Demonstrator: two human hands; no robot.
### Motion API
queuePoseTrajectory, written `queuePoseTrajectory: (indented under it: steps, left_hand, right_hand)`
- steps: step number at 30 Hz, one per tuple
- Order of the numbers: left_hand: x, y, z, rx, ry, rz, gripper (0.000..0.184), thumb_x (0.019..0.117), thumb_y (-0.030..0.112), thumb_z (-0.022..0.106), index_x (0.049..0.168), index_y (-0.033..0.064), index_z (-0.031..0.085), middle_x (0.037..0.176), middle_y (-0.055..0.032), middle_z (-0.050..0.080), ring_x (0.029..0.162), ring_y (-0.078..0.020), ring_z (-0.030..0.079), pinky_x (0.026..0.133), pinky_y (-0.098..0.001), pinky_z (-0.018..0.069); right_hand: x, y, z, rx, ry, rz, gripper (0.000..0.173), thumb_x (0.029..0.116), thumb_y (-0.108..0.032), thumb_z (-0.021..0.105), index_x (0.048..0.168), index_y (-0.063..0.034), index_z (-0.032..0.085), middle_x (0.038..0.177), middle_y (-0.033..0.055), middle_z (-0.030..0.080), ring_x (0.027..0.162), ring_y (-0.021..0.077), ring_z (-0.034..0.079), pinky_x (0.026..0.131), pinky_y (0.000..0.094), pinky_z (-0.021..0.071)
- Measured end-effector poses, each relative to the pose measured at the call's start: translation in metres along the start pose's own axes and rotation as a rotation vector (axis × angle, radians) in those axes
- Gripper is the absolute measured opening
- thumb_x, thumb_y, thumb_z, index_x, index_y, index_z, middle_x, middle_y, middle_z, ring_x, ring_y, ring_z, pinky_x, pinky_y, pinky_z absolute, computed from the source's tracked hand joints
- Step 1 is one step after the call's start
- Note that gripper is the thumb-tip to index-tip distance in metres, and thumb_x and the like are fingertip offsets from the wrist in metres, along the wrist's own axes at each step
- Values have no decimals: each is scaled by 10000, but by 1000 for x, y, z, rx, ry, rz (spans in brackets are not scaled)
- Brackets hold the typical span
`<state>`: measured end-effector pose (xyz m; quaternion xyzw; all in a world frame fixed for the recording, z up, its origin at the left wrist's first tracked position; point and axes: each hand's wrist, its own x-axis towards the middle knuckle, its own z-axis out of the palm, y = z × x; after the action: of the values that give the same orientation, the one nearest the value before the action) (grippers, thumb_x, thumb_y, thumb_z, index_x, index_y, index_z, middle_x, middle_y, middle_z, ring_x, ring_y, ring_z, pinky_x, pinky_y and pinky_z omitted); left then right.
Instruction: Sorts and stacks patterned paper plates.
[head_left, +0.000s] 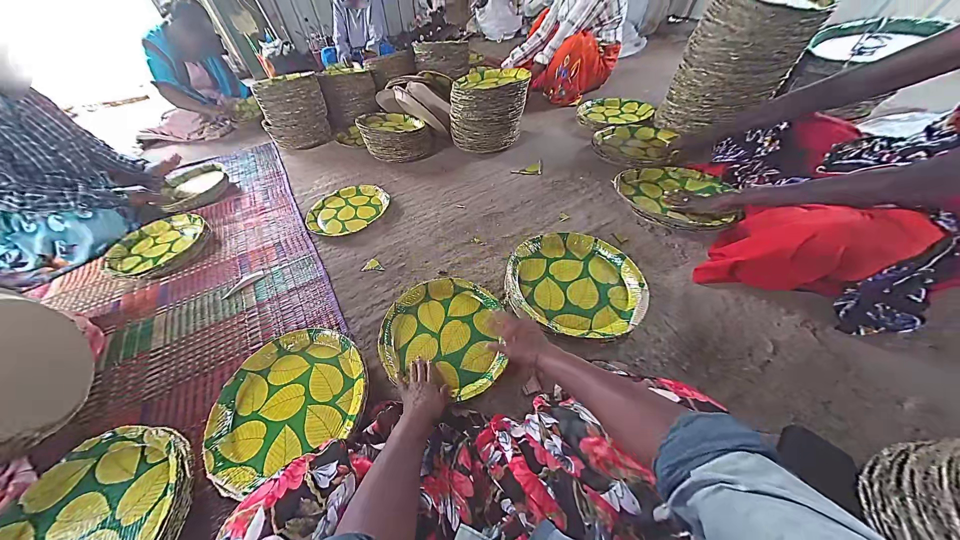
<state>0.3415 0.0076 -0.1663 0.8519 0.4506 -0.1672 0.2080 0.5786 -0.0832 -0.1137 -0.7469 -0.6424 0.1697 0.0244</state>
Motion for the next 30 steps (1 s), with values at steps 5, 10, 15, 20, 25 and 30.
queuePoseTrajectory:
  steps: [5,10,15,20,25,30]
  left_hand:
    - [1,4,-11,36,-49,-13,804,1068,491,465,1654,62,121,1731,-190,29,1607,-358,-10,1229,-673,-63]
    - [-3,4,-17,50,-91,-1,826,1049,484,521,1653,69,140,1731,-184,46,1607,-356,13,1230,-681,-37]
    - [-9,-2,-25,-131,6,-32,786,1007,314,639,1637,77,231,1716,-187,148,1598,-359,105,1241,-668,37]
    - [-7,-8,-37,-681,778,-228,572,1110,243,332,1600,-42,251,1674,-282,206,1568,-408,209,1262,-559,168]
    - [-13,-12,-34,-417,438,-175,578,1103,329,416,1575,1,363,1677,-247,237,1571,-404,202,1241,-617,196]
    - [-6,2,-6,-52,23,-24,792,1039,435,549,1658,113,173,1734,-156,88,1607,-353,23,1220,-710,-48]
  right_hand:
    - [-2,37,-16,32,21,587,386,1023,-34,513,1386,94,542,1475,311,491,1396,468,466,1061,636,429]
    - [-5,50,-22,42,116,561,402,1074,-202,524,1398,34,564,1413,309,559,1366,468,502,1111,656,357]
    - [-9,28,-30,-28,424,240,362,1093,-105,446,1402,-26,616,1468,255,559,1336,436,561,1060,610,443]
    - [-9,-27,18,-28,-8,-388,368,1069,-64,454,1392,-22,626,1527,211,533,1430,393,500,1117,595,431]
    - [1,-25,31,-41,-331,-345,464,1125,-353,378,1369,-76,660,1566,116,519,1488,312,440,1195,556,343]
    - [-3,5,-10,63,119,353,613,1053,-274,576,1562,11,386,1618,285,348,1505,451,342,1184,660,292]
